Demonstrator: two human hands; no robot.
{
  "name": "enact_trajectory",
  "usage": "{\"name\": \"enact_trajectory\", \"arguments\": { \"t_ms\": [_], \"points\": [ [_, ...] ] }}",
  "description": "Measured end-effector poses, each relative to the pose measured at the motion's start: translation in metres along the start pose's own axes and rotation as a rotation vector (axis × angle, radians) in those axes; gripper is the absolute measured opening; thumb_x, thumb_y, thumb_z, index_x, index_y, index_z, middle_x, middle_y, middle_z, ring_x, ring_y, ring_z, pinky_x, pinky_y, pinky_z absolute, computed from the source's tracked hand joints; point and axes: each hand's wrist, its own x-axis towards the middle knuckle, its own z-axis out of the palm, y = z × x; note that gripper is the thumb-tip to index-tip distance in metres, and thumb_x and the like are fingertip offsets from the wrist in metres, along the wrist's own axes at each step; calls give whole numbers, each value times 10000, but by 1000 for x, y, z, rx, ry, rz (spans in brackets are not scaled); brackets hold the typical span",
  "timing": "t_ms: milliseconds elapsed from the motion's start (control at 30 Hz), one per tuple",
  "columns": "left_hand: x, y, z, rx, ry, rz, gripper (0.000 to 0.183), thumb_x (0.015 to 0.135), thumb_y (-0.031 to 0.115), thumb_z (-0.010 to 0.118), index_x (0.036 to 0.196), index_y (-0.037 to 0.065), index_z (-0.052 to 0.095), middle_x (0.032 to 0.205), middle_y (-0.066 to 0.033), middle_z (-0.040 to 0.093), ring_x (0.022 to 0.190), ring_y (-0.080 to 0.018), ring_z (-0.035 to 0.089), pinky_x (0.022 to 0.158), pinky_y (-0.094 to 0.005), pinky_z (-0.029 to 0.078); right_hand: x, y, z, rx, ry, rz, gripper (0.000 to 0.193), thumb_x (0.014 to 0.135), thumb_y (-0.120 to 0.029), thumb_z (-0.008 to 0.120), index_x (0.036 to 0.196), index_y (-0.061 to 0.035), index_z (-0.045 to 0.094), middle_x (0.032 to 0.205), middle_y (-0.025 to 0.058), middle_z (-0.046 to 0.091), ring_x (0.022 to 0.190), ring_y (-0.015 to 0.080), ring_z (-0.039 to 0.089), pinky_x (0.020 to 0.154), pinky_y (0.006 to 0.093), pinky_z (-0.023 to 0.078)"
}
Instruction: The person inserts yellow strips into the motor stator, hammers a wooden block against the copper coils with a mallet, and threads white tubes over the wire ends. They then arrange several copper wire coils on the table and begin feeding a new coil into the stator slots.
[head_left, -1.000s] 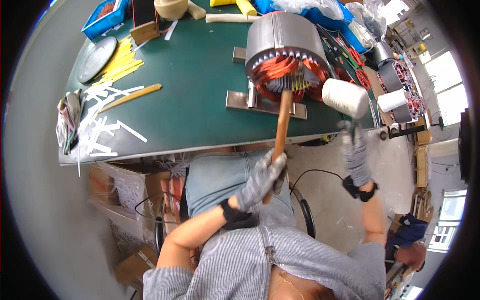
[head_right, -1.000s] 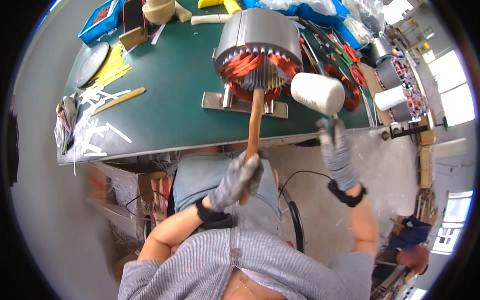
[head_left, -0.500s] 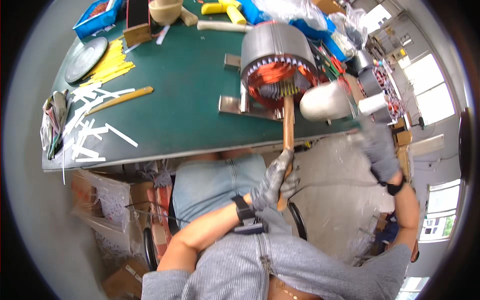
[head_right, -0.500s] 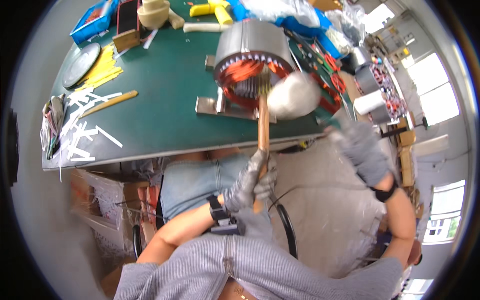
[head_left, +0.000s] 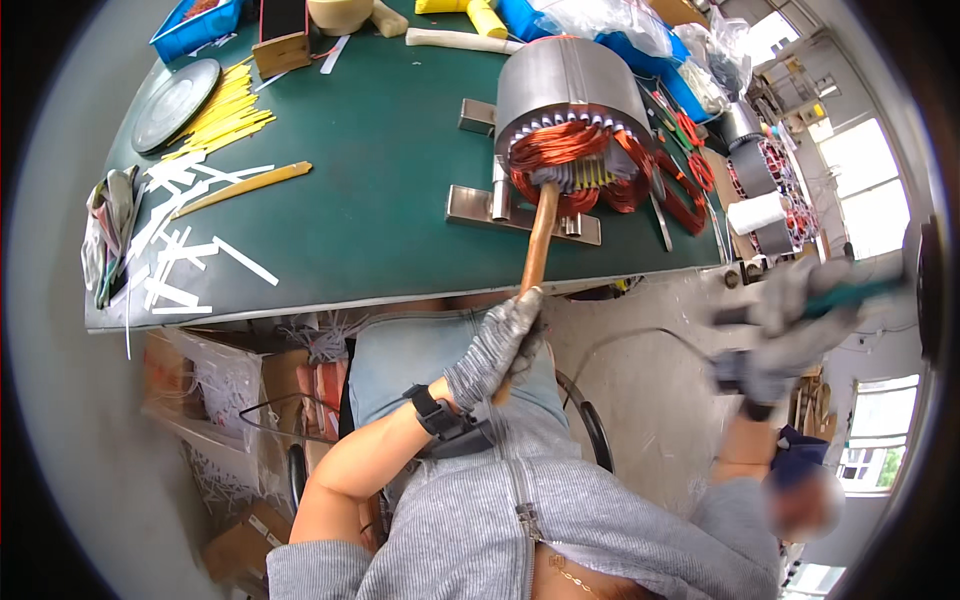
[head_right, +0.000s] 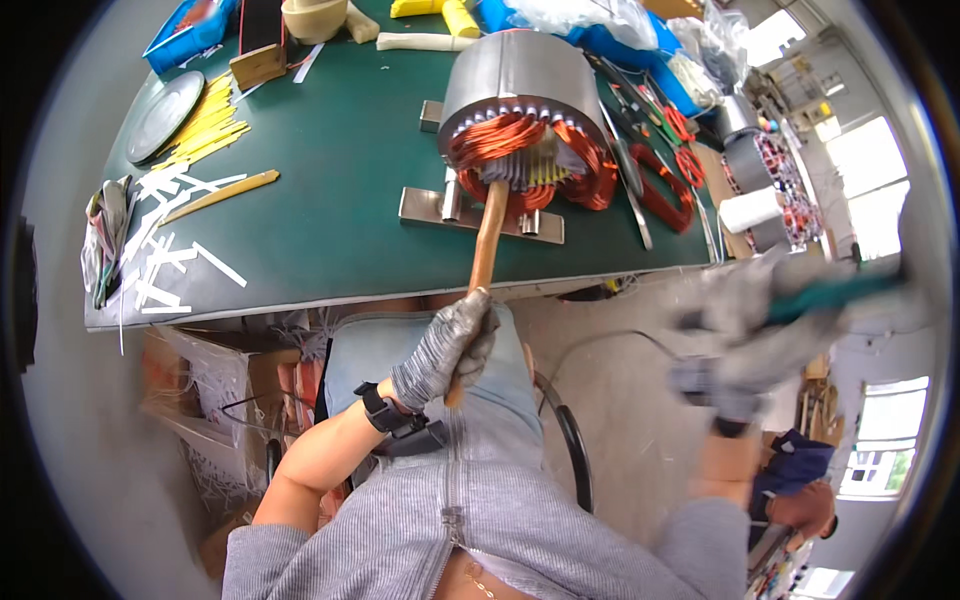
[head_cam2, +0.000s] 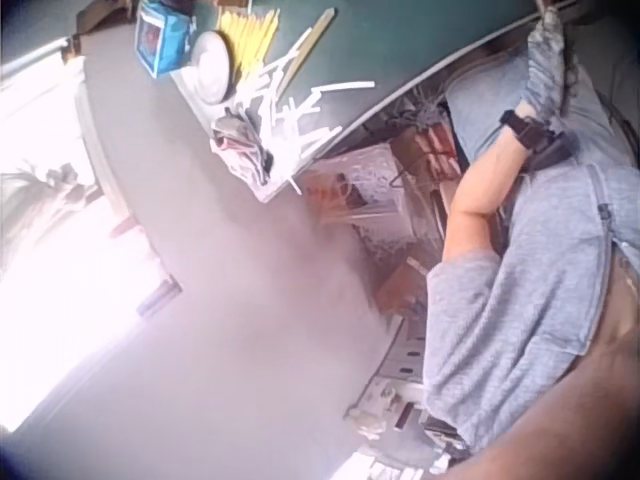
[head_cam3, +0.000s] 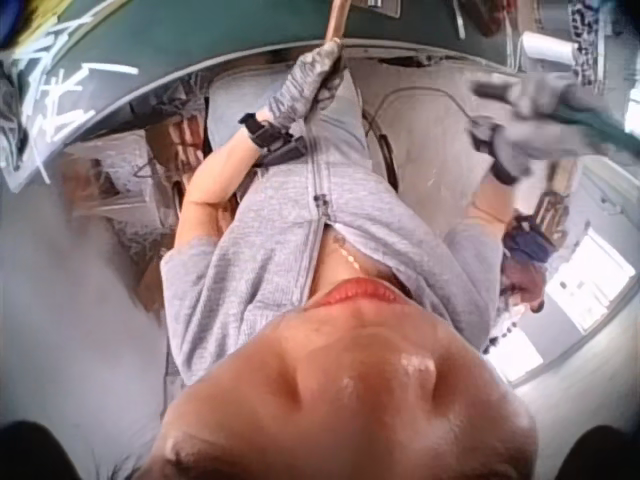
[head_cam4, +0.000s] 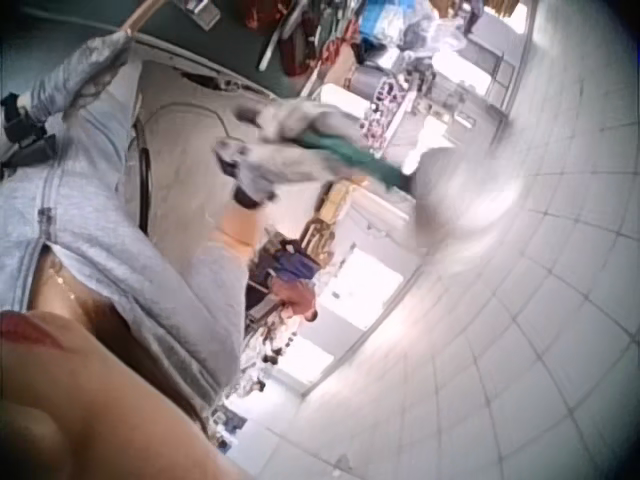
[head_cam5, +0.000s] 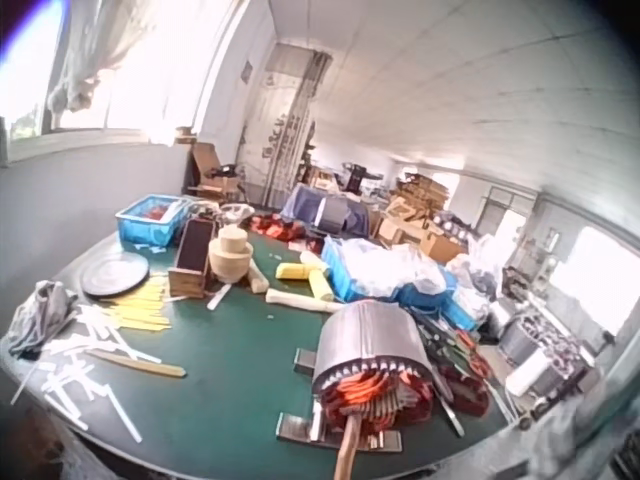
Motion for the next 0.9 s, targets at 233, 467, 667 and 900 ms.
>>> {"name": "enact_trajectory", "arguments": {
  "t_ms": [233, 467, 667, 900],
  "points": [
    [-15, 20, -1, 143, -43, -43, 460, 888, 549, 391, 761, 110, 438, 522, 31, 395, 353, -42, 319, 325, -192, 294, -46, 57, 2, -727, -320, 194, 257, 853, -84, 445, 1084, 20, 489, 1002, 127, 552, 878, 225, 523, 701, 338, 442],
    [1, 10, -9, 32, -39, -27, 448, 880, 538, 429, 753, 109, 450, 514, 42, 387, 373, -41, 342, 337, -199, 303, -89, 125, 77, -845, -89, -428, 205, 804, -72, 551, 994, -5, 514, 932, 123, 561, 776, 226, 535, 636, 305, 447],
    [20, -16, 3, -300, -279, -74, 390, 906, 503, 400, 807, 126, 423, 543, 28, 359, 386, -47, 286, 346, -193, 283, 0, 8, -26, -351, 34, 441, 136, 772, -41, 572, 907, -24, 579, 864, 106, 598, 710, 199, 583, 643, 347, 482],
    [36, -22, -8, -488, -403, -137, 457, 887, 551, 387, 788, 106, 420, 482, 38, 302, 343, -50, 244, 305, -203, 224, -52, 88, 66, -542, -272, 15, 143, 793, -168, 609, 868, -56, 562, 647, 115, 575, 528, 299, 554, 512, 397, 425]
  ]
}}
